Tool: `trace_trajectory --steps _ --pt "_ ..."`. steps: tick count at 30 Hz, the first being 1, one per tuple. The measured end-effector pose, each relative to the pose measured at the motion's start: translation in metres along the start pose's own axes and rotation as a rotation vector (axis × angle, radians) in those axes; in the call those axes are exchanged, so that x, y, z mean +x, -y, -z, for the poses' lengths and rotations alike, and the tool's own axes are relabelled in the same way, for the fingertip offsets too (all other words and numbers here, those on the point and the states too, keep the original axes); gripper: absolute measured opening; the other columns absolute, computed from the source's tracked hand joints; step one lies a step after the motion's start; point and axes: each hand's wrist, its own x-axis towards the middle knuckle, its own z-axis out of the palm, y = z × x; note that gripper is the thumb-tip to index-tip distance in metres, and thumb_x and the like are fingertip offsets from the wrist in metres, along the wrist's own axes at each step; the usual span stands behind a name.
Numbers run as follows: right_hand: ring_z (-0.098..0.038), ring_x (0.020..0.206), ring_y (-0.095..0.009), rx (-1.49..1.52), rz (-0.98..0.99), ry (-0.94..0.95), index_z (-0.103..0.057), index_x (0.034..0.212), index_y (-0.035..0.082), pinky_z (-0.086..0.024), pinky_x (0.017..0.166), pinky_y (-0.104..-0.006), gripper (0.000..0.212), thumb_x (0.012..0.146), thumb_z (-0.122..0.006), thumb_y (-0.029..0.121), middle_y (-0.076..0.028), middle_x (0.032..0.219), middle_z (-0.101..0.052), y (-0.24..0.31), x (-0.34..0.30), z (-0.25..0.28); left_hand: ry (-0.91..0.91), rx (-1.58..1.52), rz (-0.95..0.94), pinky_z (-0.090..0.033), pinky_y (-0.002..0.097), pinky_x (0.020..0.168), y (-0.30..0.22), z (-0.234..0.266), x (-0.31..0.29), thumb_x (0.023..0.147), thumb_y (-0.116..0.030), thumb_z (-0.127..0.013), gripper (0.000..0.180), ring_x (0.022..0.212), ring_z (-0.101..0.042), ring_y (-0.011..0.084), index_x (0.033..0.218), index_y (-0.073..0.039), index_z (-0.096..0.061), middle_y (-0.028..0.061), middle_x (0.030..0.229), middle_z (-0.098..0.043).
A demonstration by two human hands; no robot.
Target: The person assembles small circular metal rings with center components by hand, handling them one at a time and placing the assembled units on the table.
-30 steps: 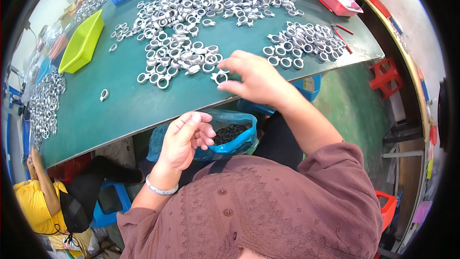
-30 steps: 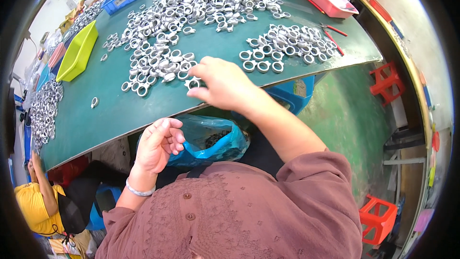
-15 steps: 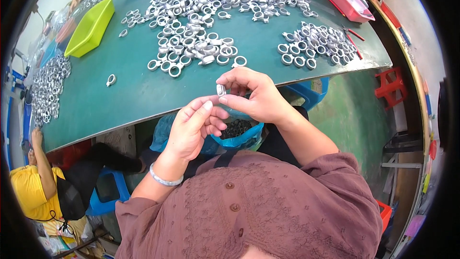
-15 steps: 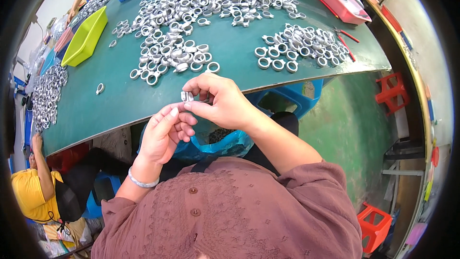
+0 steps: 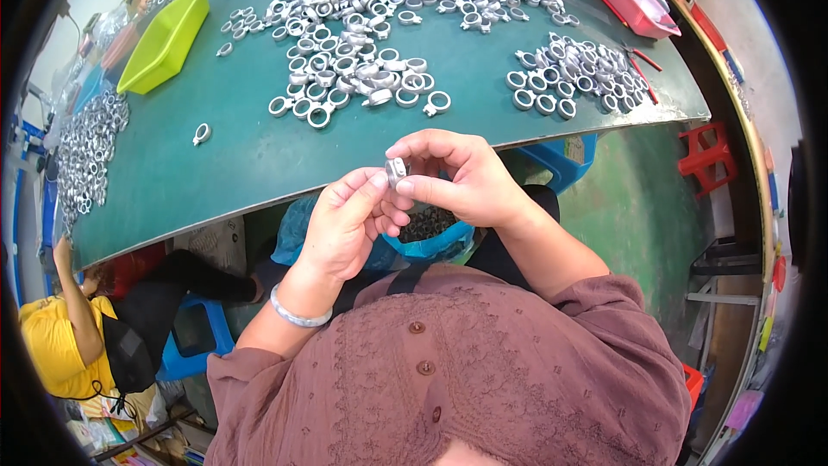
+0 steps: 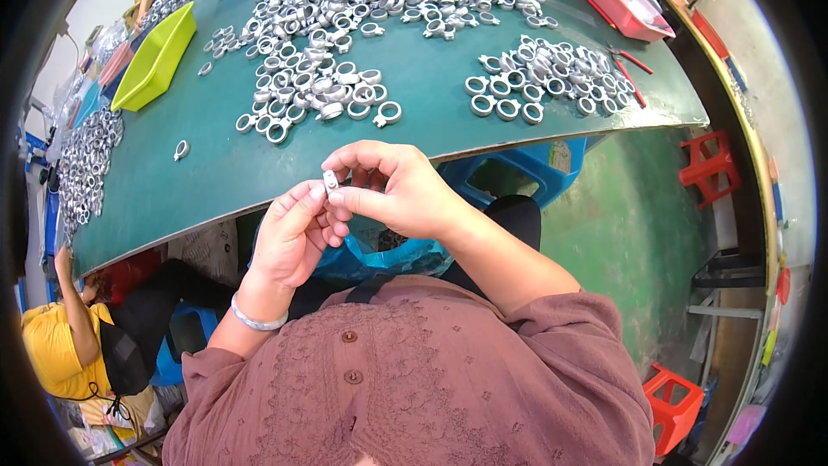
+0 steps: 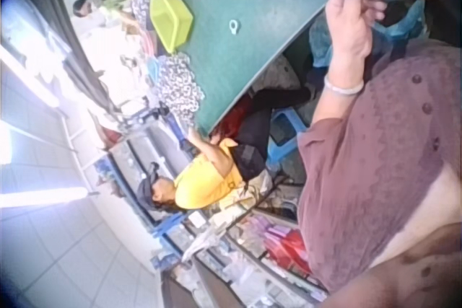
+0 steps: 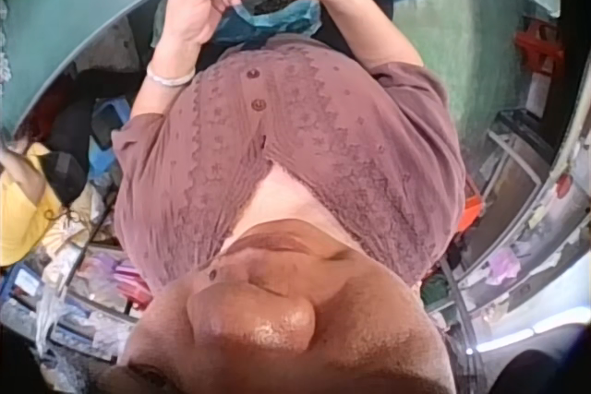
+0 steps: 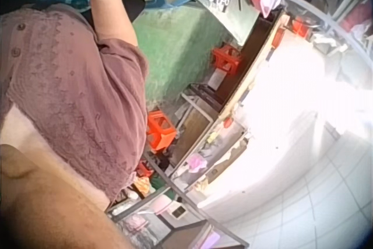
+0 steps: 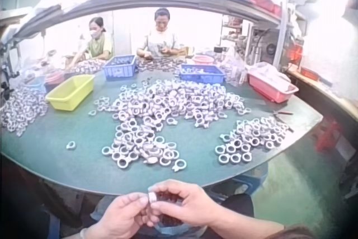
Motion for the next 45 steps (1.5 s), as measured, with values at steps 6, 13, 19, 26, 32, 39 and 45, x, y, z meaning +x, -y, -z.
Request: trace_trajectory --steps 6,13,19,26,32,39,45 --pt "-0.054 0.076 -0.005 0.073 -0.032 0.015 -0.057 0.102 0.000 -0.044 0.066 -0.0199 0.025 0.078 -0.061 0.002 -0.001 0.085 -0.059 -0.003 -0.001 0.000 0.049 -0.027 0.029 -0.048 0.0221 0.054 0.002 0.005 0.001 0.089 -0.020 -0.049 0.020 0.062 -0.059 0.0127 0.091 -0.002 -0.057 0.0067 0.076 -0.062" --pt "-0.054 0.077 -0.006 -0.066 0.082 0.030 -0.058 0.102 0.000 -0.043 0.067 -0.0200 0.026 0.077 -0.062 0.000 -0.001 0.091 -0.058 -0.003 -0.002 0.000 0.032 -0.032 0.006 -0.047 0.0211 0.053 0.003 0.002 0.001 0.089 -0.019 -0.049 0.019 0.061 -0.059 0.0123 0.091 -0.002 -0.057 0.0064 0.075 -0.062" --pt "-0.055 0.079 -0.008 -0.079 0.072 0.025 -0.057 0.104 0.000 -0.045 0.070 -0.0214 0.027 0.078 -0.060 -0.001 -0.002 0.093 -0.058 -0.003 -0.003 0.001 0.006 -0.018 -0.022 -0.046 0.0198 0.052 0.003 0.000 0.000 0.089 -0.019 -0.049 0.018 0.059 -0.058 0.0114 0.090 -0.003 -0.057 0.0058 0.073 -0.061" --pt "-0.057 0.086 -0.011 0.236 -0.046 0.005 -0.054 0.107 -0.003 -0.046 0.078 -0.0244 0.027 0.080 -0.058 -0.001 -0.006 0.093 -0.060 0.000 -0.003 0.002 0.017 -0.001 -0.049 -0.047 0.0205 0.054 0.005 0.000 -0.001 0.088 -0.018 -0.052 0.018 0.061 -0.058 0.0108 0.095 -0.002 -0.056 0.0060 0.076 -0.062" --pt "-0.057 0.082 -0.010 0.359 -0.041 -0.010 -0.057 0.103 -0.001 -0.047 0.076 -0.0240 0.025 0.079 -0.061 0.004 -0.006 0.091 -0.061 -0.003 -0.004 0.003 -0.008 0.046 -0.077 -0.047 0.0213 0.054 0.008 -0.002 -0.001 0.087 -0.016 -0.052 0.016 0.062 -0.059 0.0114 0.095 -0.002 -0.057 0.0069 0.076 -0.062" --pt "-0.057 0.088 -0.013 0.368 -0.056 0.016 -0.055 0.106 -0.003 -0.046 0.080 -0.0263 0.027 0.080 -0.057 -0.001 -0.008 0.095 -0.060 -0.003 -0.005 0.005 0.001 0.078 -0.110 -0.048 0.0224 0.056 0.012 -0.003 -0.001 0.087 -0.014 -0.053 0.017 0.063 -0.059 0.0120 0.097 -0.002 -0.057 0.0071 0.078 -0.063" --pt "-0.056 0.086 -0.012 0.224 0.022 0.005 -0.057 0.104 -0.002 -0.045 0.078 -0.0248 0.025 0.079 -0.057 -0.002 -0.006 0.094 -0.058 -0.003 -0.005 0.004 -0.059 0.079 -0.111 -0.048 0.0218 0.055 0.014 -0.005 -0.001 0.086 -0.011 -0.053 0.011 0.062 -0.060 0.0126 0.093 -0.002 -0.057 0.0081 0.077 -0.063"
